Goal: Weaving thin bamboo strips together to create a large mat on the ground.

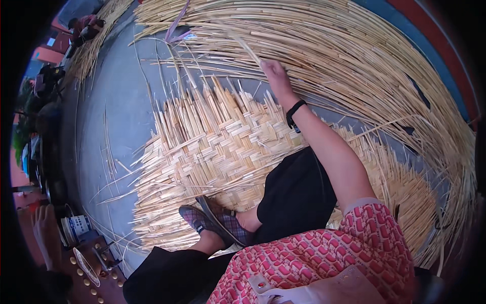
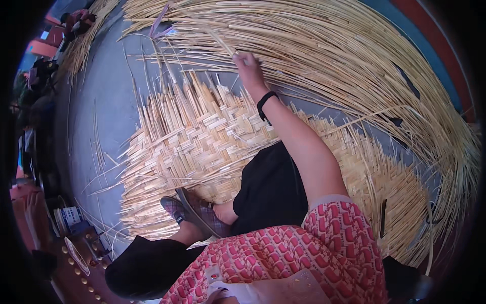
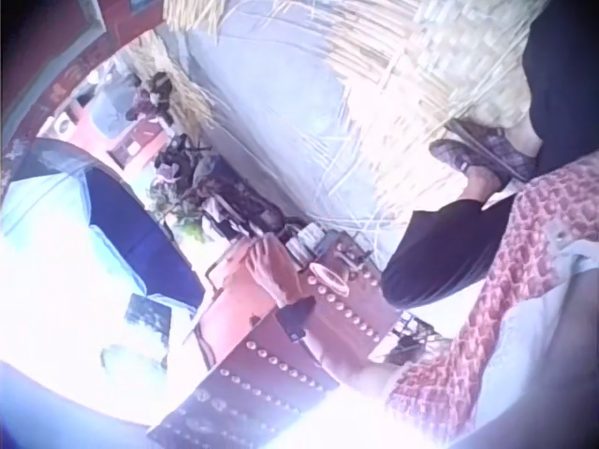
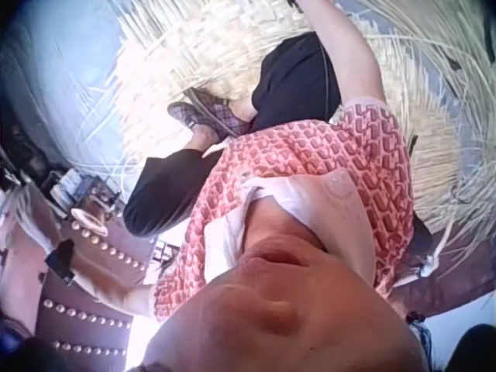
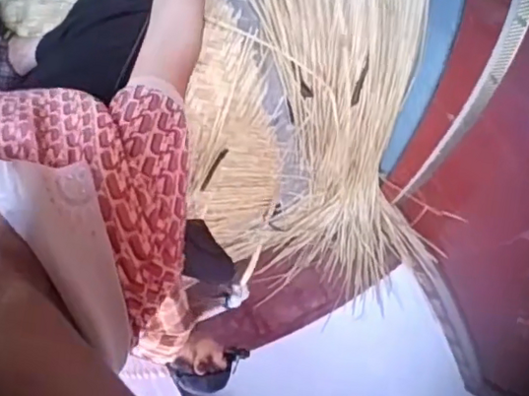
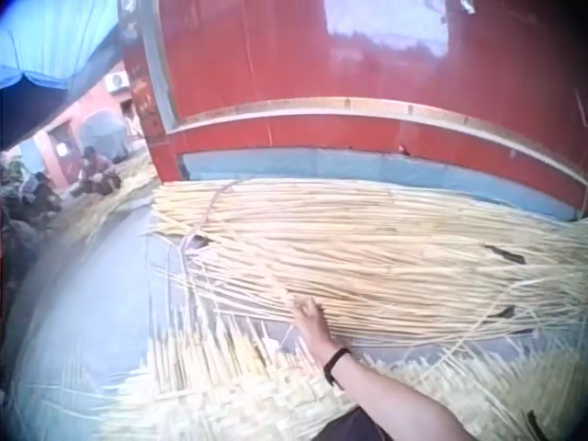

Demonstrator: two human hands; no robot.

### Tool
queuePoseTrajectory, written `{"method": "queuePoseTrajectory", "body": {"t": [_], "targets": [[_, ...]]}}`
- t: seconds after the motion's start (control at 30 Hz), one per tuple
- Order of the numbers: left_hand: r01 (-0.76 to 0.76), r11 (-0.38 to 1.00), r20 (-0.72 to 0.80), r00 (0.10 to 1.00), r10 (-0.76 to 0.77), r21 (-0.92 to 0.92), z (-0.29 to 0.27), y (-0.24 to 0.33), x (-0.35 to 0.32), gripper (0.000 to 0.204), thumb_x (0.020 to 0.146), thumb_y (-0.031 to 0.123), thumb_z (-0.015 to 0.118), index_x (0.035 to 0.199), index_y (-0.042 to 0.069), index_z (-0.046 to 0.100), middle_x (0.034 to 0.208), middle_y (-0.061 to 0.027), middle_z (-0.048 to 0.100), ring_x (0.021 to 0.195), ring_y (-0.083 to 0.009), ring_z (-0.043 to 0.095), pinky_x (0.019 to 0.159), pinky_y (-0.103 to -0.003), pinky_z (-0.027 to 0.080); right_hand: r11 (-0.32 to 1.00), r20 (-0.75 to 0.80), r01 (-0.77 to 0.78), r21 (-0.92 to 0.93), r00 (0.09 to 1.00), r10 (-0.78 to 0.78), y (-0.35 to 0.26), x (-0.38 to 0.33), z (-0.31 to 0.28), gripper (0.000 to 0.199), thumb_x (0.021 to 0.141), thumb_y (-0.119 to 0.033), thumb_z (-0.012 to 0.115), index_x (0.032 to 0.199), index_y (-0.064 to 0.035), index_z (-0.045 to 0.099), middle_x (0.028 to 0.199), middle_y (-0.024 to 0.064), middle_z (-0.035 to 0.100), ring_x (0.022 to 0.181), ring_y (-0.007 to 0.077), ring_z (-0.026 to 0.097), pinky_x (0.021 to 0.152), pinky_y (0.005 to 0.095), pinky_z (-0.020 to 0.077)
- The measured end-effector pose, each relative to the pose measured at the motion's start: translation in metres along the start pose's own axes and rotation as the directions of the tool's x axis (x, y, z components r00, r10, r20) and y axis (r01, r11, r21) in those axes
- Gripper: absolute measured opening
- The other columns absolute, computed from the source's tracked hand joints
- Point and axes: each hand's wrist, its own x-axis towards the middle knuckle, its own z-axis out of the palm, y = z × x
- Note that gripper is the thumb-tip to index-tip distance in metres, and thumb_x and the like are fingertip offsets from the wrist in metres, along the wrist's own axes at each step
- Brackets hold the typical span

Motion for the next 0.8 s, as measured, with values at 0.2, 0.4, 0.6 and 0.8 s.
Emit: {"method": "queuePoseTrajectory", "body": {"t": [0.2,0.4,0.6,0.8], "targets": [[0.321,0.947,0.204,0.926,-0.319,0.025,-0.003,-0.086,-0.139,0.006,0.083,0.006,0.058,0.088,0.003,0.058,0.087,-0.0139,0.058,0.087,-0.0347,0.056,0.078,-0.044,0.045,0.809,0.366,0.360,-0.466,0.910,-0.194,-0.003,-0.034,-0.029,0.020,0.088,-0.015,0.053,0.099,-0.0096,0.068,0.100,0.0204,0.068,0.091,0.0379,0.065,0.078,0.0489,0.0518],[0.505,0.845,0.371,0.829,-0.418,-0.175,0.054,-0.089,-0.228,0.005,0.084,0.007,0.058,0.087,0.003,0.058,0.086,-0.0143,0.058,0.086,-0.0351,0.057,0.077,-0.044,0.045,0.683,0.593,0.389,-0.618,0.801,0.080,0.034,-0.040,-0.007,0.034,0.086,-0.007,0.048,0.114,-0.0113,0.067,0.099,0.0208,0.068,0.095,0.0392,0.065,0.081,0.0470,0.0516],[0.413,0.661,0.322,0.910,-0.263,-0.626,0.144,-0.013,-0.139,0.008,0.086,0.006,0.059,0.091,0.001,0.062,0.086,-0.0173,0.065,0.080,-0.0341,0.065,0.070,-0.040,0.050,0.700,0.456,0.462,-0.545,0.864,-0.215,-0.069,-0.051,0.025,0.026,0.089,-0.013,0.053,0.113,-0.0040,0.061,0.103,0.0232,0.067,0.090,0.0402,0.066,0.080,0.0494,0.0532],[0.257,0.442,0.327,0.941,0.089,-0.859,0.214,0.120,-0.020,0.014,0.086,0.008,0.064,0.099,0.003,0.066,0.093,-0.0152,0.069,0.089,-0.0315,0.068,0.079,-0.038,0.053,0.699,0.873,0.628,-0.342,0.487,-0.010,-0.110,-0.144,0.172,0.028,0.088,-0.005,0.046,0.111,-0.0037,0.061,0.103,0.0241,0.066,0.100,0.0391,0.062,0.086,0.0467,0.0483]]}}
